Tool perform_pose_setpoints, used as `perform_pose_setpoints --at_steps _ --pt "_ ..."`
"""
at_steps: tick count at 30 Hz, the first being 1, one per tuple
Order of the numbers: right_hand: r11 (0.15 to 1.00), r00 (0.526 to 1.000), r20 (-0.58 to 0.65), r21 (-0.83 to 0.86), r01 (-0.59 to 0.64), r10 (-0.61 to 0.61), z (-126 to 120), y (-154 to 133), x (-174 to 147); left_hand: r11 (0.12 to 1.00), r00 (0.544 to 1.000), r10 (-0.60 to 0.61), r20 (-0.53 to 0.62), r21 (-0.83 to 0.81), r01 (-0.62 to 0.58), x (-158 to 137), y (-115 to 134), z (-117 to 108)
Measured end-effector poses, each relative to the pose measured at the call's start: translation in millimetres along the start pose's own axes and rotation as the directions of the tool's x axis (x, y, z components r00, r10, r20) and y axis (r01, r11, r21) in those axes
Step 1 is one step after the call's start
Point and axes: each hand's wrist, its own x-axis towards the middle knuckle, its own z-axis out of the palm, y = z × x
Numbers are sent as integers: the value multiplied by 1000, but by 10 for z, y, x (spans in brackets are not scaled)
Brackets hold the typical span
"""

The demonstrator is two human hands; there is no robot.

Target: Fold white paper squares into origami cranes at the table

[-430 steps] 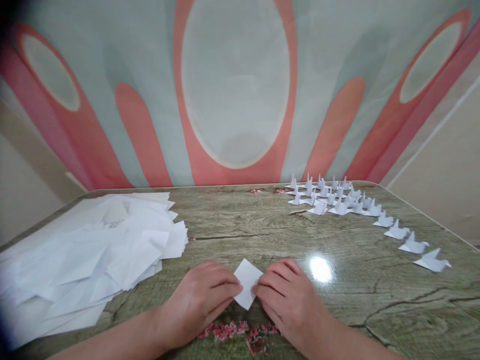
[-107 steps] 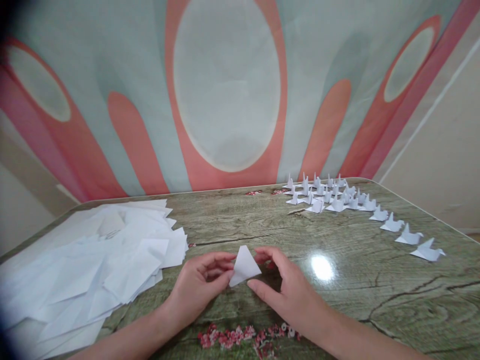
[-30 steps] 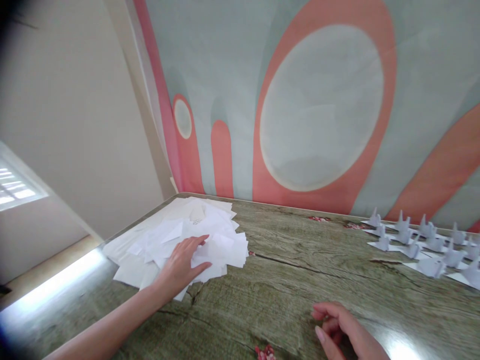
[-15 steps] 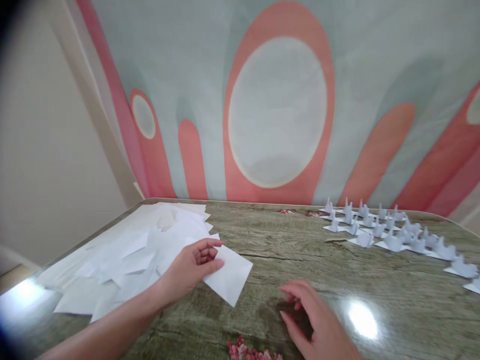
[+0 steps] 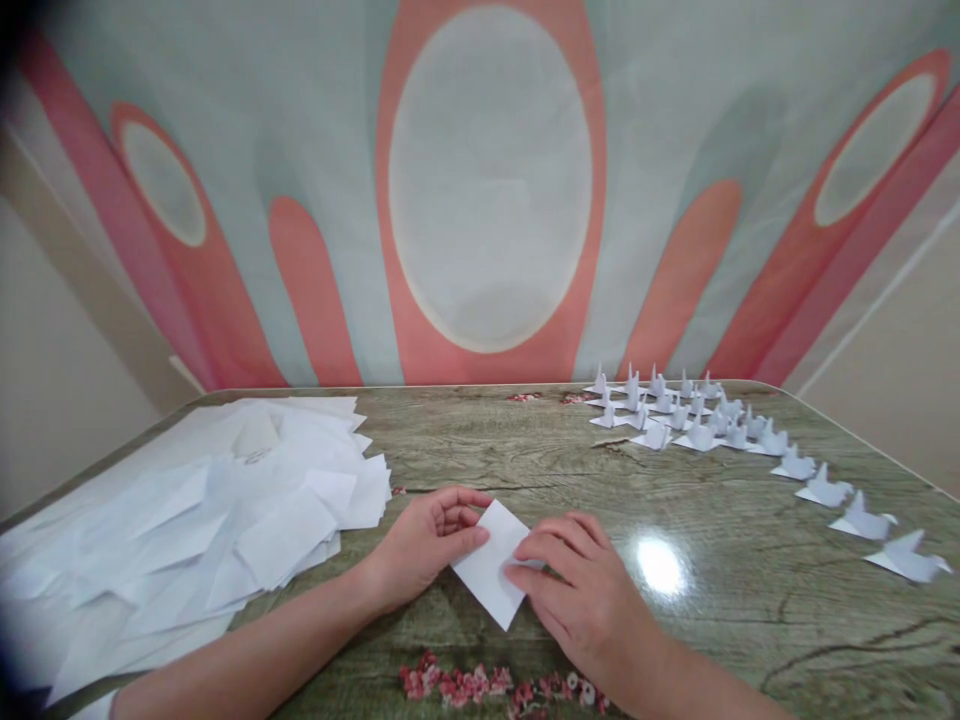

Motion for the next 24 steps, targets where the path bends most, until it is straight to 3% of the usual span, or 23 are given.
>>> perform_pose_setpoints --at_steps 5,9,15,19,24 --pt "997 998 64 73 -24 20 24 9 -11 1000 1000 13 -5 -15 -13 -14 -23 -7" --pt "966 984 107 200 -164 145 27 8 -30 1000 1000 18 -20 3 -18 -30 -30 8" --pt "785 863 187 358 -505 470 11 -14 -4 999 999 28 26 18 -29 -52 -24 35" --pt "649 803 278 477 -592 528 58 4 15 999 998 44 55 -10 -43 -67 -18 67" --pt "578 750 300 491 -651 590 125 47 -19 998 996 50 69 -27 -48 -84 -27 92"
